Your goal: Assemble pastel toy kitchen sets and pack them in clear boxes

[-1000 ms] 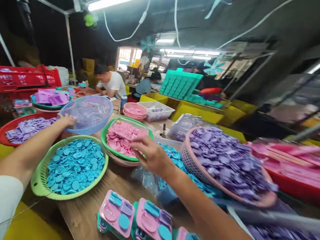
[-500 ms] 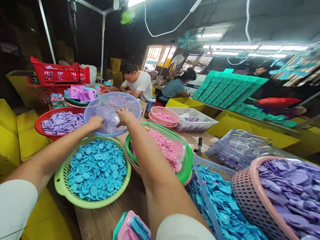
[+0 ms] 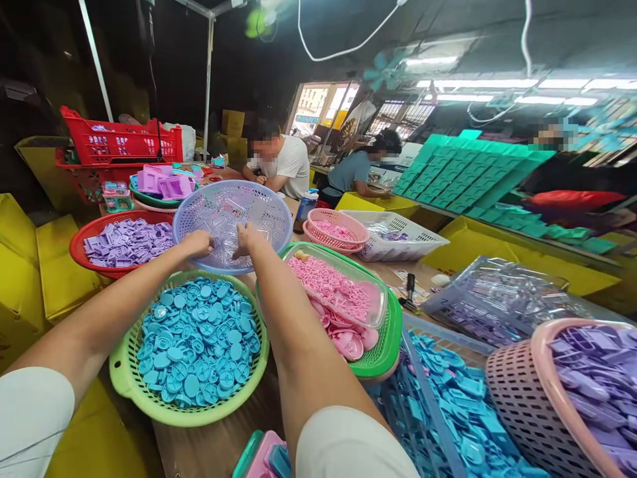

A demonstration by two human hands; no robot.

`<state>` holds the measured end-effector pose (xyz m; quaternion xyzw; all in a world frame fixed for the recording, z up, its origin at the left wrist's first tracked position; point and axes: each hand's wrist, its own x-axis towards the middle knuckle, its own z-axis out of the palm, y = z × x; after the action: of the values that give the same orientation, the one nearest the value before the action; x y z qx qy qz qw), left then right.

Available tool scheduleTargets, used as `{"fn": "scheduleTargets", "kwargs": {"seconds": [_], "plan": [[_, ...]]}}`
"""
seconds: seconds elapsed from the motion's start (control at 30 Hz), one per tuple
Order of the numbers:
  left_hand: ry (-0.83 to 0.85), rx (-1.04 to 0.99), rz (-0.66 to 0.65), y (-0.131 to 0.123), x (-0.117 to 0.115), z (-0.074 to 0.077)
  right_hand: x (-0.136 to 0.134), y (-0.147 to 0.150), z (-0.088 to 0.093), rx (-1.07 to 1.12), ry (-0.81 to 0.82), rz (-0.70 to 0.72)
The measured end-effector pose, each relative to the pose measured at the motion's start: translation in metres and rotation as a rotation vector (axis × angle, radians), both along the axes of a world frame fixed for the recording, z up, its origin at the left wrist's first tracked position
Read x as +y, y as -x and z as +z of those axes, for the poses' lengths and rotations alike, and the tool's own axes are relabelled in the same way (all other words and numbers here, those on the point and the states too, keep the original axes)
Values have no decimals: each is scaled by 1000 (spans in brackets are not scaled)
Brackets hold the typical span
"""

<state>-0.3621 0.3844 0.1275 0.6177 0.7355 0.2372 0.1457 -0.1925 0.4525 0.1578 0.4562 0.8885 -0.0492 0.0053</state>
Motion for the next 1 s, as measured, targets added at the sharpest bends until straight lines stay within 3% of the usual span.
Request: {"fn": "scheduleTargets", "kwargs": {"seconds": [0.2, 0.37, 0.57, 0.8, 1.0], "plan": [[-118, -228, 51, 4, 0, 0, -8, 5, -9, 182, -26, -82], [-260, -436, 76, 14, -6, 24, 0, -4, 0, 415, 21, -176], [-388, -727, 69, 14, -29, 47, 8, -23, 12, 714, 254, -240], [-364, -942, 42, 0, -50, 47, 1, -39, 19, 904, 589, -250], [-352, -993, 54, -6, -54, 49, -6, -50, 30, 926, 651, -235]]}}
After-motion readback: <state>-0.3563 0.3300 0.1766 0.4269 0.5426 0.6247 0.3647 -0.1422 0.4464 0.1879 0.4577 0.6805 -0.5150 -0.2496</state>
